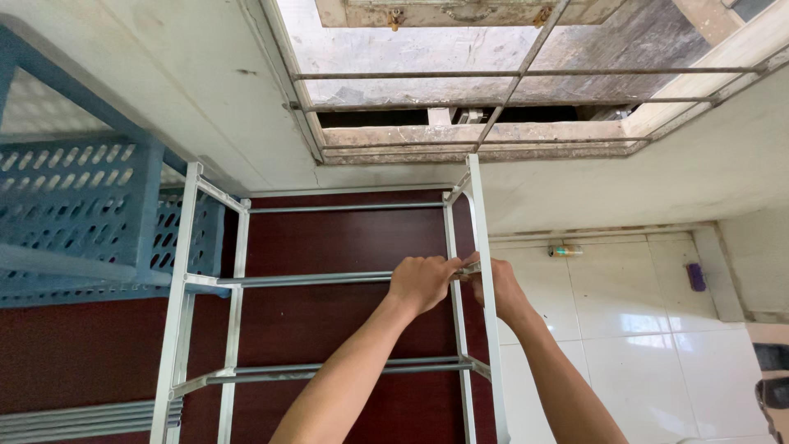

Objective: The person assembles a white metal storage shelf by inserting horizontal support rods into the vertical frame sections. They repeatedly pick rods from a pile on the table and fit them into the frame, working from lower to higher levels.

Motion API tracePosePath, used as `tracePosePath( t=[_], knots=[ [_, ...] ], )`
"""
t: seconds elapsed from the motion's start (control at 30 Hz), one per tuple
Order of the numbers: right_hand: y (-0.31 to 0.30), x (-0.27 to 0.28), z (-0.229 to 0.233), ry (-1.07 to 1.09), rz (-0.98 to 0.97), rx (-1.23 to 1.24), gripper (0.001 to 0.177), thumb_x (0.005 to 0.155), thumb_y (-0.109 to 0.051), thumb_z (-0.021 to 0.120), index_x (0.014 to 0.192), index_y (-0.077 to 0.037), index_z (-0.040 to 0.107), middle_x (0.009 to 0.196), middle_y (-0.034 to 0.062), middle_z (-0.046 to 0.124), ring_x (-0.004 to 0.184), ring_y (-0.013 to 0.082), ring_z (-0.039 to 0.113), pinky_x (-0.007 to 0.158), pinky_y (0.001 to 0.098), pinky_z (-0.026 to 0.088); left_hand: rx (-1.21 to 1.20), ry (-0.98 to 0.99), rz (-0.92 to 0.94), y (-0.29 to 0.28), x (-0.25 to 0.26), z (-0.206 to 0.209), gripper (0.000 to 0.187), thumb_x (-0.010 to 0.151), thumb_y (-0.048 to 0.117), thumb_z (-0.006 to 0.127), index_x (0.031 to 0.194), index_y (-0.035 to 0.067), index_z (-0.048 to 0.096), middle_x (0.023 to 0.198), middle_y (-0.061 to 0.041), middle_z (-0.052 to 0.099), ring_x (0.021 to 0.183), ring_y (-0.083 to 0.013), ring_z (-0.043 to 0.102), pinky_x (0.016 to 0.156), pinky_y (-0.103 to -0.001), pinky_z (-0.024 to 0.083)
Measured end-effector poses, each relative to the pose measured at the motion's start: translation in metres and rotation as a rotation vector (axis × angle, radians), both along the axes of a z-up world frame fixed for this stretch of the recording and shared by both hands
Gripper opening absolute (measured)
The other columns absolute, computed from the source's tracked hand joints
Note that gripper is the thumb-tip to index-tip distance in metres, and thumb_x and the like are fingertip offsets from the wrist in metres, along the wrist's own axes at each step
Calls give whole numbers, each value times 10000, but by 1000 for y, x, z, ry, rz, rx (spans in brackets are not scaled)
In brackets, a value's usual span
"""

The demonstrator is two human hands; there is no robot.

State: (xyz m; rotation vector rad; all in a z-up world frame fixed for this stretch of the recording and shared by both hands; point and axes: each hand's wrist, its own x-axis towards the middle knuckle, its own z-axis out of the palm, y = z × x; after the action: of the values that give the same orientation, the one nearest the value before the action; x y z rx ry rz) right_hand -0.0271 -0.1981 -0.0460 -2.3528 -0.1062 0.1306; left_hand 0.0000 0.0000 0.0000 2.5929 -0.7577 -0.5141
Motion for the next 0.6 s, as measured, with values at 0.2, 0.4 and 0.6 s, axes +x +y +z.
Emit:
tracePosePath(
  t=[0.2,0.4,0.6],
  knots=[
    [9,-1,42,-44,51,101,337,761,144,518,986,-28,701,890,157,775,785,295,766,697,373,612,-126,138,52,6,14,25,263,938,123,591,1168,235,655,895,-94,750,881,-333,721,740,-483,583],
    [11,-2,41,-75,26,48,296,779,123,561,985,-31,708,854,169,760,751,313,751,673,379,604,-126,180,33,2,21,11,194,925,133,632,1110,174,674,914,-101,753,913,-329,720,752,-481,569],
    [11,-1,38,-40,-16,90,151,851,43,663,990,-14,678,825,167,753,719,300,739,645,383,588,-136,-488,-34,0,-6,-23,69,903,111,647,918,88,711,846,-47,711,760,-213,732,605,-357,572]
  ],
)
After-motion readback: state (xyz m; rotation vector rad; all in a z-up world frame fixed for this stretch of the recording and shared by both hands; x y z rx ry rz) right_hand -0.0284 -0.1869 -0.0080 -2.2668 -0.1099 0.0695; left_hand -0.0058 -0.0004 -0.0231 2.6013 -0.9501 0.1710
